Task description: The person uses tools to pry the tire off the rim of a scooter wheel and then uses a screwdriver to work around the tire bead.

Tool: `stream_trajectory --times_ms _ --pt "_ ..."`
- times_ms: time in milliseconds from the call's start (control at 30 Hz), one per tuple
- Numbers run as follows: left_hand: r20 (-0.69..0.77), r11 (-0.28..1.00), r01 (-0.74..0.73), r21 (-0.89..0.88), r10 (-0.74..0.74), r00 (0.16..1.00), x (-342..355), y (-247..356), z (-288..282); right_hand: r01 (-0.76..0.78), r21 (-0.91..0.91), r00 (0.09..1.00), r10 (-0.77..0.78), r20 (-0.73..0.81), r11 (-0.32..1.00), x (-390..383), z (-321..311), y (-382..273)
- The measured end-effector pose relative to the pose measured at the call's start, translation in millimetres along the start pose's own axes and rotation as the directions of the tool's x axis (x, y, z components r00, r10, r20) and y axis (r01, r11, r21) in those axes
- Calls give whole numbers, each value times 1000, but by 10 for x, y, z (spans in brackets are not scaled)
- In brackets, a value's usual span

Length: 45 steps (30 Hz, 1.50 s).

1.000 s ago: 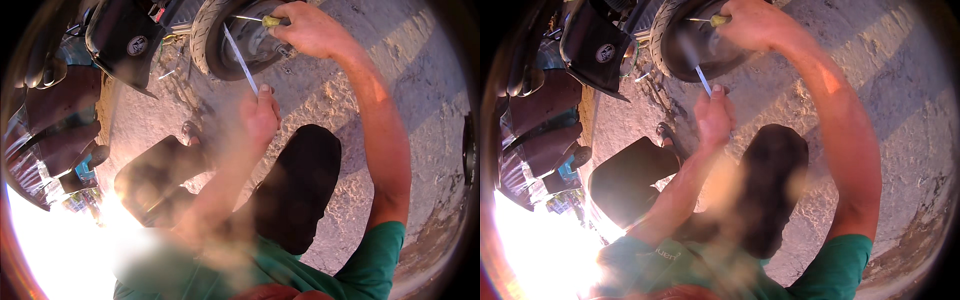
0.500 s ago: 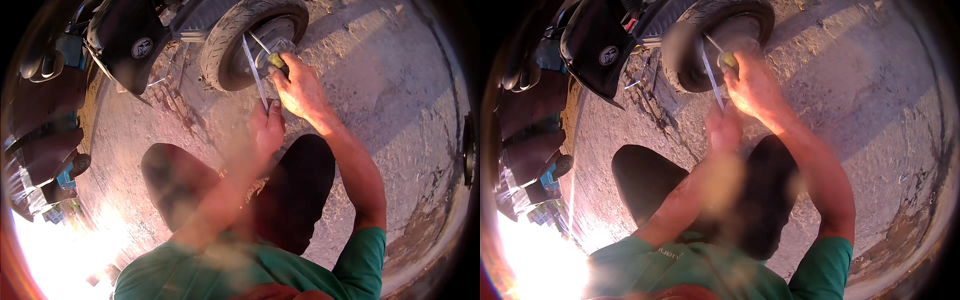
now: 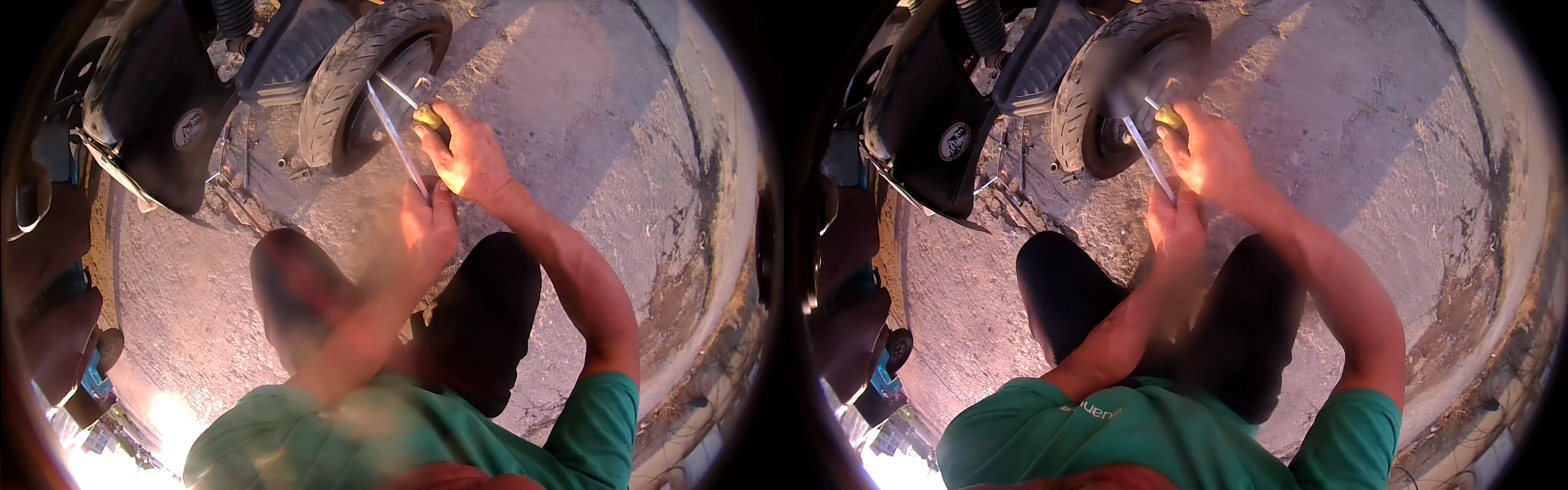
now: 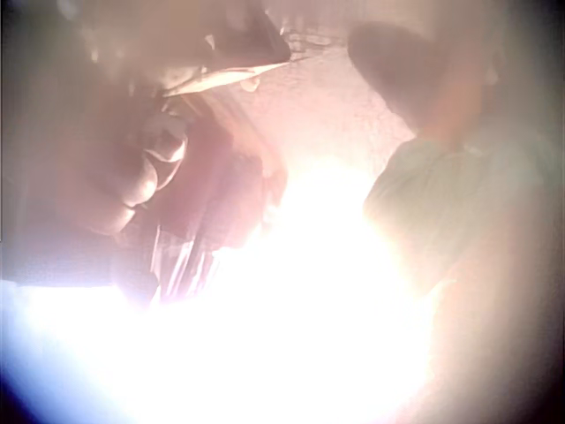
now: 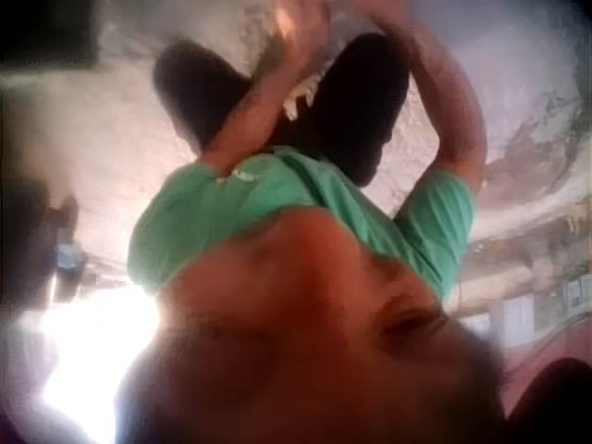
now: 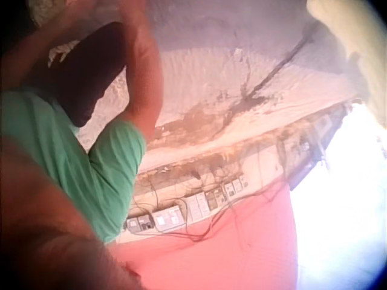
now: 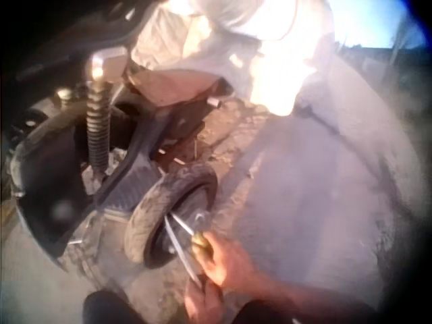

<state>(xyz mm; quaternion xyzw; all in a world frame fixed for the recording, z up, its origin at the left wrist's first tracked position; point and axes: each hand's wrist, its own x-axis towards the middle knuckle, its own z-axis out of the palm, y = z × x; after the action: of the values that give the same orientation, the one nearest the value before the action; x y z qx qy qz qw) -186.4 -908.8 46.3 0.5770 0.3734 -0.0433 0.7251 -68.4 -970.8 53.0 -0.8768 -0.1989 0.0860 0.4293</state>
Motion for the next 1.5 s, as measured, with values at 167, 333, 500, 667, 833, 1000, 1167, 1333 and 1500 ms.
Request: stream_trajectory --times_ms 167,333,500,667,833,1000,1167,1333,1500 --pt "29 995 -98 -1 98 995 47 -91 -41 -8 3 997 7 76 1000 45 -124 -49" --pt "47 973 -125 194 118 992 76 -197 -222 -95 1 945 90 316 995 211 -210 -123" --pt "1 983 -18 183 18 1000 62 -86 -153 -53 46 928 32 371 998 301 -211 -20" --pt "-143 983 -181 42 185 972 63 -72 121 -116 105 879 53 474 988 414 -264 44" --pt "-351 990 -7 143 58 935 -17 162 310 176 258 816 -287 501 950 547 -266 342" --pt "-504 916 43 399 180 845 7 -26 319 -296 175 553 19 833 939 832 -683 255" --pt "-551 913 42 407 208 808 -49 -49 313 279 -81 472 -64 879 957 986 -1173 666" --pt "-529 920 -33 391 254 809 0 -37 414 718 -230 330 -31 943 657 1014 -819 1104" --pt "-517 922 13 387 205 831 -63 -7 363 923 -232 358 -907 220 308 1548 -628 167"
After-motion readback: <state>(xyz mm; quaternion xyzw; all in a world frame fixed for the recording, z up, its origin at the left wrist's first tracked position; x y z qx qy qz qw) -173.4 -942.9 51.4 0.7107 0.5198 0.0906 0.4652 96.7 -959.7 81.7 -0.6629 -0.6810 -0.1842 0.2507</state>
